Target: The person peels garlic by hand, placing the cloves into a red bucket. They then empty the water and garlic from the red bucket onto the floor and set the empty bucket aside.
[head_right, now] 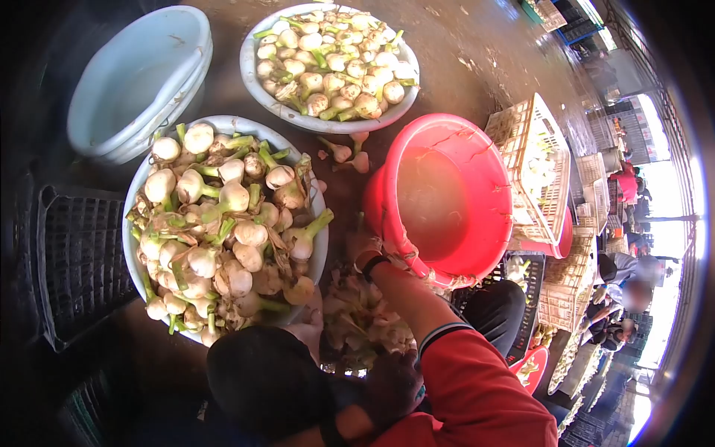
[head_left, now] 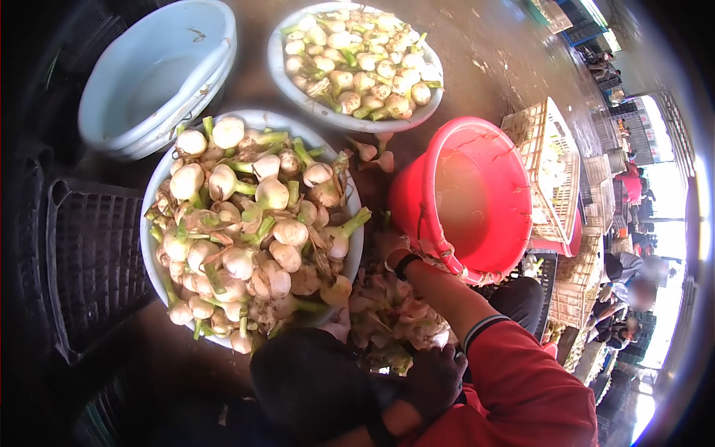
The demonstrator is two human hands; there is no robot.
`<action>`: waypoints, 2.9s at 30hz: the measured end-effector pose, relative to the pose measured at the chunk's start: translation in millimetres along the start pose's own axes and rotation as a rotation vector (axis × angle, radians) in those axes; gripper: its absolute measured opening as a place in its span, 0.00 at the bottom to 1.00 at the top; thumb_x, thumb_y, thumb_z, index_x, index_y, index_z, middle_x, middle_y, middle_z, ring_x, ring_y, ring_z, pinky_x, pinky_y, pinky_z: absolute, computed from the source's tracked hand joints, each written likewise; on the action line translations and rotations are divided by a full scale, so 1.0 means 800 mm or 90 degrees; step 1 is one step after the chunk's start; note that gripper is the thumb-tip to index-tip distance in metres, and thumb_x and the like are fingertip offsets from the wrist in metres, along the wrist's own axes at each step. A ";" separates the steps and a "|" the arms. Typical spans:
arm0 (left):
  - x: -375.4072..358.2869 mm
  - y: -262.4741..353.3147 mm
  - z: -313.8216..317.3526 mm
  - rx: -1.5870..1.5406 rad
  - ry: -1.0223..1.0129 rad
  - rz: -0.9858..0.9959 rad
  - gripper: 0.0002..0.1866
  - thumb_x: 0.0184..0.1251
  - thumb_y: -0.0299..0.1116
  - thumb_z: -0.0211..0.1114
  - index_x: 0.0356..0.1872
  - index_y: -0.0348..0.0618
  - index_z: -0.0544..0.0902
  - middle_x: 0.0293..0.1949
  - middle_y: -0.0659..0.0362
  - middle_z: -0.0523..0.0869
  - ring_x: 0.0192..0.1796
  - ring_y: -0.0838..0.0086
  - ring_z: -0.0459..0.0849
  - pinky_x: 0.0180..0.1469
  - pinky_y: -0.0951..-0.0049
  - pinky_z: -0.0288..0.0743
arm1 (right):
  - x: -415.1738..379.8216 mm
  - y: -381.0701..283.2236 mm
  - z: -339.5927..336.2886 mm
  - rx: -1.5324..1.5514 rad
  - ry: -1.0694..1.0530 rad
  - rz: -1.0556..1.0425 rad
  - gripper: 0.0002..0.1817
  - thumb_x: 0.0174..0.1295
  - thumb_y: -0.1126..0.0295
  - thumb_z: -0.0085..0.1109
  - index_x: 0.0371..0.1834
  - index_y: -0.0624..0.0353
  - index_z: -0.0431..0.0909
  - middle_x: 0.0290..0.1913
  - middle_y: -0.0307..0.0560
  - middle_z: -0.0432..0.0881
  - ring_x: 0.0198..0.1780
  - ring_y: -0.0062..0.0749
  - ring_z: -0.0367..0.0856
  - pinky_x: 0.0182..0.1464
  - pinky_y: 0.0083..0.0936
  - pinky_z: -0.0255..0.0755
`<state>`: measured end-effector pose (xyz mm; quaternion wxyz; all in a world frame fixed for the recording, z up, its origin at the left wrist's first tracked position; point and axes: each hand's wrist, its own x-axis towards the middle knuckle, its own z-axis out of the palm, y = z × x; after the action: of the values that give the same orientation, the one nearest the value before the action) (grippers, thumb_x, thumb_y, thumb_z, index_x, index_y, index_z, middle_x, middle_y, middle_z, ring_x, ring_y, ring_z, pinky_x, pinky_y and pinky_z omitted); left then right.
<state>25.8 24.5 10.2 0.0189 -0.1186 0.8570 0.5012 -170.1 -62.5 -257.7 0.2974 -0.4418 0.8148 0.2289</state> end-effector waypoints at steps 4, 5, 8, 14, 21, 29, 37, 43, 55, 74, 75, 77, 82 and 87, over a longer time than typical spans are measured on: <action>0.004 0.000 -0.007 0.030 -0.036 0.006 0.16 0.56 0.37 0.62 0.45 0.46 0.81 0.40 0.52 0.80 0.43 0.61 0.81 0.45 0.59 0.73 | 0.048 0.021 0.082 0.056 0.104 -0.048 0.18 0.60 0.60 0.58 0.52 0.52 0.79 0.51 0.57 0.81 0.56 0.50 0.80 0.52 0.46 0.77; 0.003 0.001 -0.003 0.047 -0.059 -0.002 0.17 0.55 0.38 0.63 0.46 0.46 0.81 0.41 0.52 0.80 0.44 0.60 0.80 0.46 0.58 0.73 | 0.045 0.008 0.070 0.100 0.172 -0.041 0.18 0.59 0.59 0.59 0.51 0.52 0.80 0.52 0.57 0.81 0.55 0.50 0.80 0.53 0.46 0.76; 0.000 -0.017 0.020 0.028 -0.048 -0.009 0.18 0.54 0.39 0.65 0.45 0.44 0.80 0.44 0.50 0.79 0.45 0.57 0.80 0.46 0.56 0.73 | -0.020 -0.007 0.014 0.088 0.016 -0.059 0.16 0.60 0.61 0.56 0.50 0.52 0.81 0.52 0.57 0.81 0.55 0.51 0.80 0.53 0.46 0.76; -0.003 -0.028 -0.017 -0.015 0.299 -0.094 0.20 0.56 0.36 0.66 0.50 0.43 0.76 0.45 0.48 0.78 0.47 0.53 0.78 0.47 0.54 0.72 | -0.137 -0.012 -0.064 0.188 -0.033 -0.479 0.15 0.58 0.64 0.57 0.46 0.57 0.81 0.46 0.51 0.81 0.47 0.40 0.81 0.46 0.35 0.77; -0.006 -0.023 -0.045 -0.217 0.606 -0.186 0.28 0.55 0.22 0.61 0.61 0.39 0.72 0.46 0.55 0.79 0.51 0.64 0.79 0.59 0.65 0.72 | -0.314 0.052 -0.145 0.719 0.047 -0.401 0.26 0.60 0.70 0.58 0.62 0.61 0.70 0.48 0.48 0.79 0.42 0.33 0.82 0.45 0.26 0.77; 0.009 -0.016 -0.018 -0.666 0.417 -0.132 0.24 0.59 0.22 0.63 0.58 0.39 0.73 0.53 0.57 0.77 0.53 0.74 0.78 0.56 0.74 0.74 | -0.369 0.076 -0.125 0.710 0.312 -0.404 0.19 0.60 0.67 0.59 0.54 0.61 0.76 0.40 0.55 0.82 0.43 0.46 0.82 0.48 0.37 0.75; 0.014 -0.014 -0.002 -0.517 0.449 -0.128 0.23 0.57 0.21 0.66 0.56 0.40 0.74 0.49 0.57 0.75 0.51 0.74 0.77 0.54 0.73 0.74 | -0.385 0.063 -0.099 0.409 0.496 -0.157 0.08 0.60 0.65 0.53 0.33 0.57 0.75 0.31 0.54 0.79 0.35 0.53 0.80 0.37 0.46 0.75; 0.015 -0.017 0.001 -0.489 0.458 -0.097 0.21 0.58 0.19 0.64 0.55 0.39 0.76 0.48 0.58 0.77 0.49 0.73 0.79 0.53 0.73 0.75 | -0.384 0.060 -0.099 0.485 0.472 -0.111 0.08 0.57 0.65 0.54 0.30 0.59 0.77 0.31 0.55 0.81 0.36 0.52 0.82 0.38 0.43 0.76; 0.001 -0.023 -0.016 -0.815 0.462 -0.065 0.17 0.72 0.33 0.55 0.55 0.33 0.73 0.46 0.53 0.80 0.45 0.69 0.82 0.46 0.68 0.83 | -0.395 0.132 -0.102 0.320 0.362 -0.229 0.11 0.56 0.67 0.59 0.41 0.59 0.79 0.38 0.54 0.83 0.39 0.45 0.83 0.42 0.31 0.76; 0.006 -0.041 -0.003 -1.075 0.175 -0.010 0.22 0.73 0.37 0.51 0.63 0.37 0.68 0.49 0.54 0.78 0.47 0.71 0.80 0.50 0.71 0.78 | -0.391 0.083 -0.120 0.392 0.477 -0.304 0.04 0.55 0.69 0.57 0.31 0.55 0.79 0.29 0.47 0.79 0.36 0.47 0.79 0.39 0.41 0.73; 0.003 -0.040 -0.001 -1.076 0.179 -0.011 0.22 0.73 0.37 0.51 0.63 0.37 0.68 0.49 0.54 0.78 0.47 0.71 0.80 0.50 0.71 0.78 | -0.390 0.080 -0.116 0.392 0.475 -0.306 0.04 0.55 0.69 0.57 0.31 0.55 0.79 0.29 0.47 0.79 0.36 0.47 0.79 0.39 0.41 0.73; 0.002 -0.019 -0.008 -0.853 0.224 -0.123 0.23 0.72 0.36 0.51 0.64 0.37 0.67 0.53 0.55 0.76 0.53 0.70 0.79 0.54 0.69 0.77 | -0.391 0.076 -0.111 0.357 0.562 -0.296 0.04 0.54 0.69 0.57 0.30 0.55 0.78 0.28 0.47 0.78 0.35 0.46 0.79 0.39 0.42 0.73; 0.002 -0.026 -0.006 -0.867 0.212 -0.098 0.22 0.68 0.31 0.54 0.62 0.38 0.69 0.52 0.56 0.77 0.51 0.72 0.79 0.51 0.71 0.78 | -0.395 0.072 -0.115 0.307 0.561 -0.298 0.05 0.55 0.67 0.55 0.27 0.54 0.78 0.28 0.47 0.78 0.36 0.42 0.81 0.40 0.39 0.74; -0.001 -0.020 -0.014 -0.762 0.205 -0.100 0.24 0.61 0.23 0.56 0.61 0.38 0.71 0.49 0.57 0.79 0.46 0.74 0.81 0.46 0.73 0.80 | -0.394 0.072 -0.116 0.447 0.467 -0.243 0.06 0.55 0.67 0.56 0.27 0.56 0.78 0.31 0.49 0.80 0.37 0.44 0.81 0.41 0.40 0.75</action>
<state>31.1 7.4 2.2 -0.1434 -0.2457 0.4084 0.8674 -109.3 91.2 32.0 0.1596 -0.5071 0.7978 -0.2845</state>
